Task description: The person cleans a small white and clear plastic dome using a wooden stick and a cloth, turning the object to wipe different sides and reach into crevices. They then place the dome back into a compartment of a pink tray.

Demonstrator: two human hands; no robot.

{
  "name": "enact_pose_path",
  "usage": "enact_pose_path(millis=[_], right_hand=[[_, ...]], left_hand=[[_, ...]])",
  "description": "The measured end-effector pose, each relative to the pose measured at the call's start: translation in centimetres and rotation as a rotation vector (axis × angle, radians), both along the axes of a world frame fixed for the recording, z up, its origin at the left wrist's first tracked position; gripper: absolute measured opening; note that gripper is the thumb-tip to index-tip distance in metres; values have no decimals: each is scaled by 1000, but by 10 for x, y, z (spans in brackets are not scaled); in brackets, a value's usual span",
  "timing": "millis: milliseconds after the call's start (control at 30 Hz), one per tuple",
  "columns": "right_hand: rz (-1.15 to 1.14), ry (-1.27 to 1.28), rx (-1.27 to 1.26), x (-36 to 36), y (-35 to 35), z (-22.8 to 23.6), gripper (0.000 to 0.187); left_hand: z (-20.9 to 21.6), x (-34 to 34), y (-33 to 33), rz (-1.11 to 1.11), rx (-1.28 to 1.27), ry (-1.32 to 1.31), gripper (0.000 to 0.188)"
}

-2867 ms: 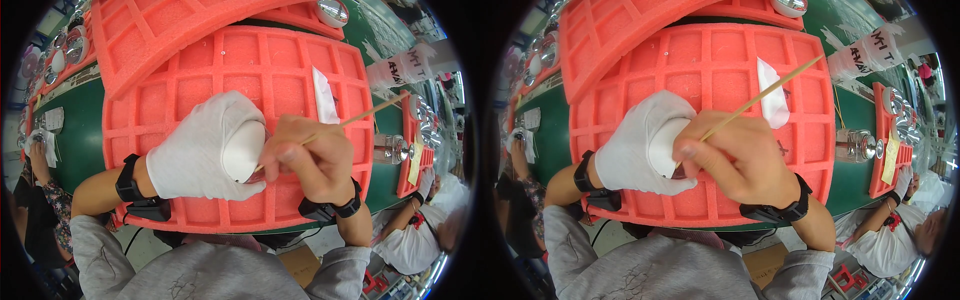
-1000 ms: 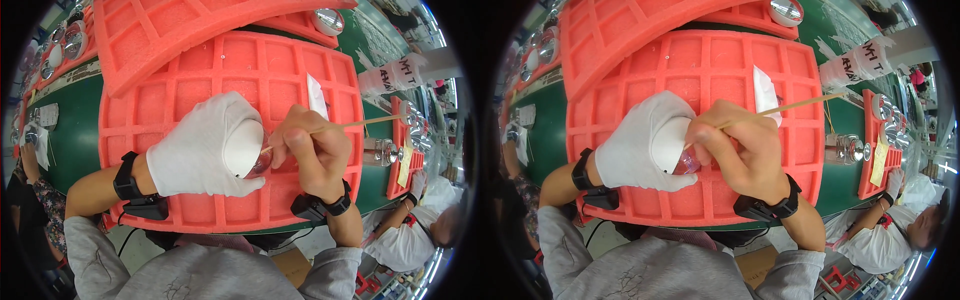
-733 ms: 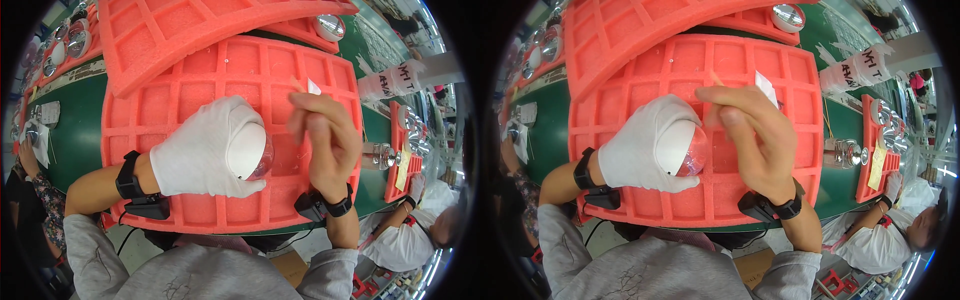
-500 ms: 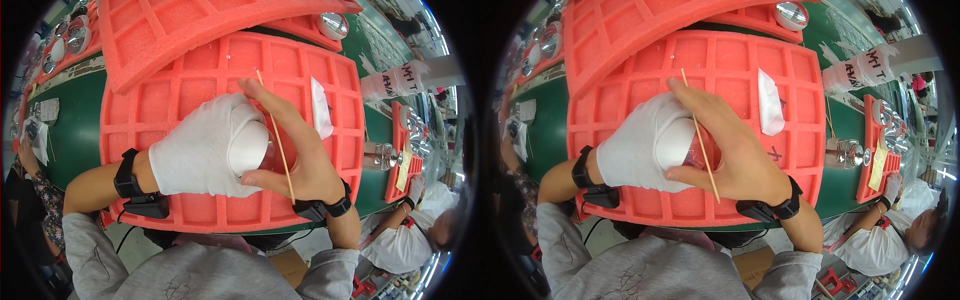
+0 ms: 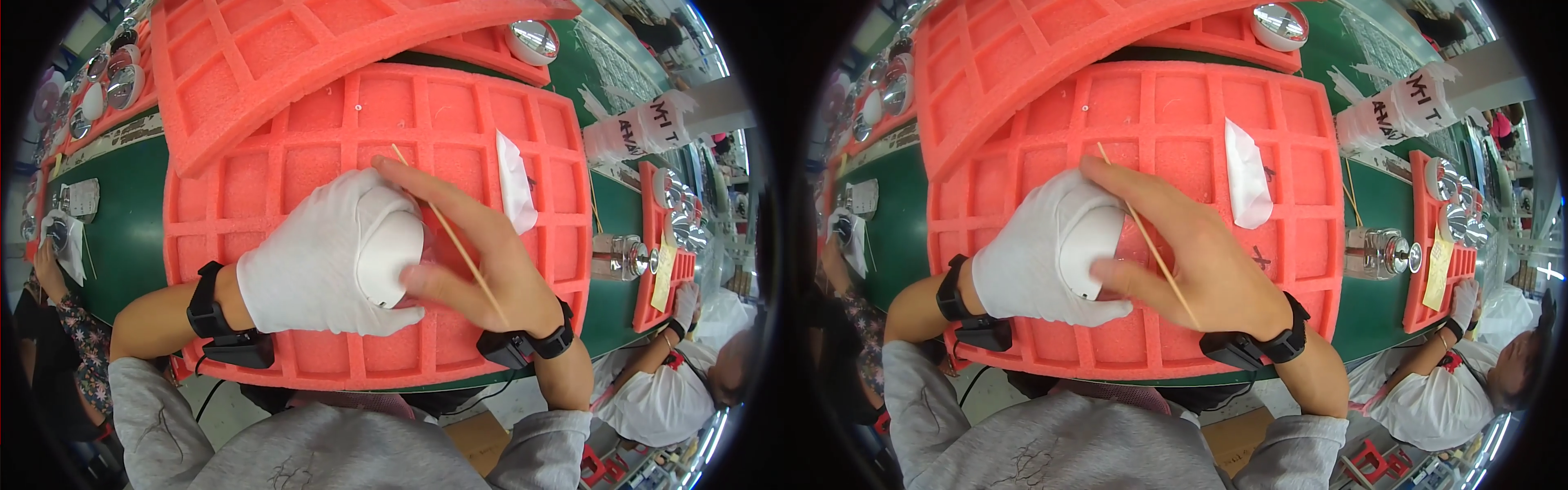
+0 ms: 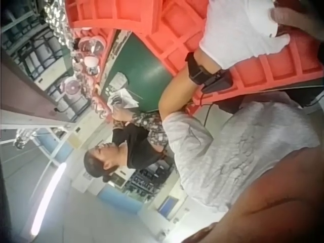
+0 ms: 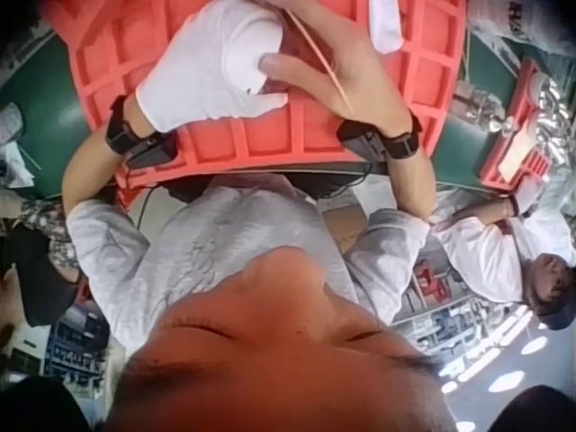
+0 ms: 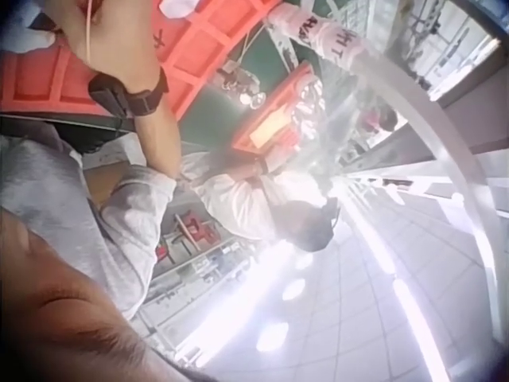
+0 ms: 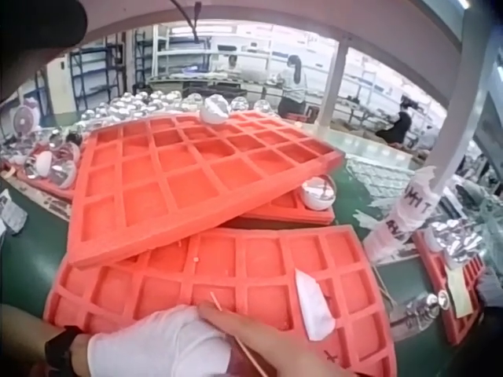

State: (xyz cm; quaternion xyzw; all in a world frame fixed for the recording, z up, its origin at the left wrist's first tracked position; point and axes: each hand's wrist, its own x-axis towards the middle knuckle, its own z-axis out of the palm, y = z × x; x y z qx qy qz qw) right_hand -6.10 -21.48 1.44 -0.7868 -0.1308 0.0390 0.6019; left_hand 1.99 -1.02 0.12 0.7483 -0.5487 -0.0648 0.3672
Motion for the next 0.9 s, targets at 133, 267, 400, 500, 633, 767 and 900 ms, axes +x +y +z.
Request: enact_pose_path(millis=[133,267,400,500,633,767,900], right_hand=[[-137,-56,-112,5,-17,-5,50],[-274,-310,-516,1,-24,-4,48],[-349,-401,-791,-5,-33,7,45],[-477,-412,-957,-17,-42,25,42],[-450,-122,-1098,-35,-55,33,38],[-377,-226,-1017,-34,-68,24,34],[-303,-218,-907,-23,-77,10,26]], left_hand=[[0,-1,-1,12,72,223,82],[13,3,6,-16,177,245,84],[7,3,10,-90,106,185,81],[4,5,11,-161,69,134,80],[2,4,11,-182,29,25,79],[2,3,11,-194,-28,-14,75],[1,0,12,-117,-82,200,78]])
